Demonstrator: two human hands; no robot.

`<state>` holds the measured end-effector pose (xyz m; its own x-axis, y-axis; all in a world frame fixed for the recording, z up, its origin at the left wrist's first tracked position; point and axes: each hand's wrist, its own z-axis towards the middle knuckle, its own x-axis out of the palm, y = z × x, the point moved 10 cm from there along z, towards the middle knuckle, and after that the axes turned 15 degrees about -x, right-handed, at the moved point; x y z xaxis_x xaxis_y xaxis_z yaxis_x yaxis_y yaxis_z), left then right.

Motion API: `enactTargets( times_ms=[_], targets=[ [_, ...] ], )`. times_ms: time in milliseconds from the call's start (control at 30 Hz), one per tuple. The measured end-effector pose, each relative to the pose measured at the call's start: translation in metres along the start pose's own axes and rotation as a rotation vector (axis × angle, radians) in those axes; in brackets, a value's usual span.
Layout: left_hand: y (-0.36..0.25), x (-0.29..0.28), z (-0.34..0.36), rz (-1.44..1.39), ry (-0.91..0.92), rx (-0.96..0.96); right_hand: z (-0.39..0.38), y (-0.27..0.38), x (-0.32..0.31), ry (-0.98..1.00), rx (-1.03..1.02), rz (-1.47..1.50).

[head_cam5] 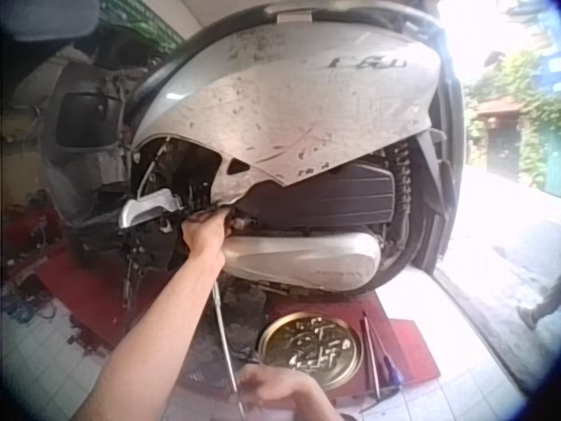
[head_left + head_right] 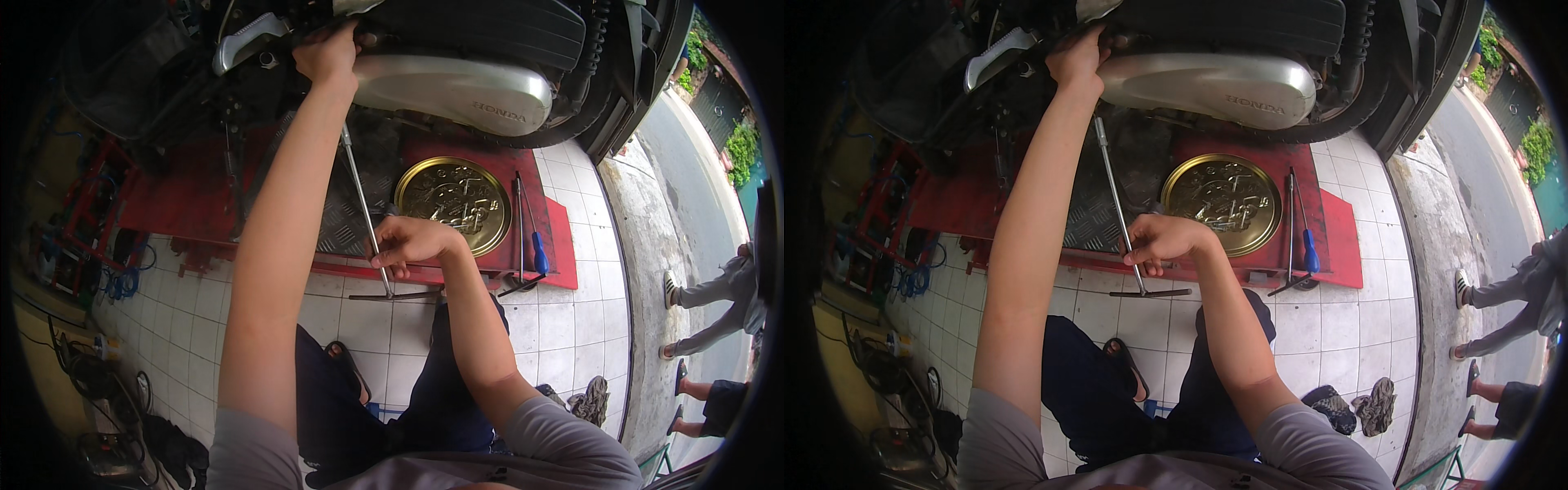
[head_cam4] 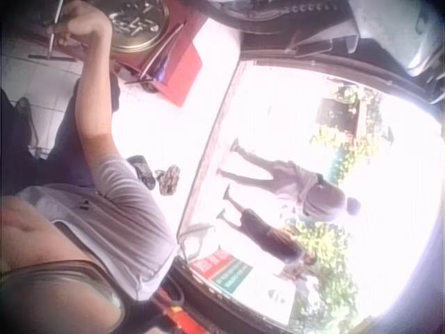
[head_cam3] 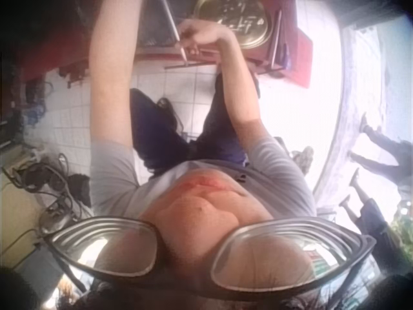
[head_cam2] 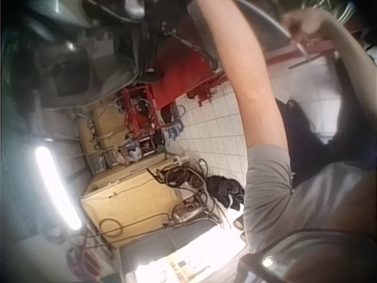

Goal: The person uses a blue-handled screwdriver to loosen a bolt on the motorcycle's engine casing. They then switch to a T-handle wrench to further loosen the bolt and remove it by hand. Finally, the person removes the engine casing cover.

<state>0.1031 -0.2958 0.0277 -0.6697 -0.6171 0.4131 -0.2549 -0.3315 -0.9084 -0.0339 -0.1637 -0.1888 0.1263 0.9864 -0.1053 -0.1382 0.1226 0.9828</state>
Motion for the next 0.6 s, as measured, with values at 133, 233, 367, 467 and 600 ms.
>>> enactTargets(
  times_ms=[133, 233, 367, 467, 600],
  targets=[
    [-0.003, 0.006, -0.015, 0.045, 0.012, -0.035, -0.004, -0.005, -0.004, -0.014, 0.036, -0.026],
    [0.001, 0.001, -0.005, 0.015, -0.006, -0.020, -0.001, -0.002, -0.002, 0.002, 0.018, -0.019],
    [0.000, -0.003, 0.014, 0.132, -0.033, 0.077, -0.001, 0.002, -0.001, -0.006, 0.005, -0.021],
    [0.002, -0.006, 0.013, 0.096, 0.047, 0.044, -0.001, 0.007, 0.001, 0.028, -0.058, -0.007],
    [-0.003, -0.035, -0.034, 0.045, 0.333, 0.038, -0.008, 0.024, -0.001, 0.092, -0.194, 0.004]
  ],
)
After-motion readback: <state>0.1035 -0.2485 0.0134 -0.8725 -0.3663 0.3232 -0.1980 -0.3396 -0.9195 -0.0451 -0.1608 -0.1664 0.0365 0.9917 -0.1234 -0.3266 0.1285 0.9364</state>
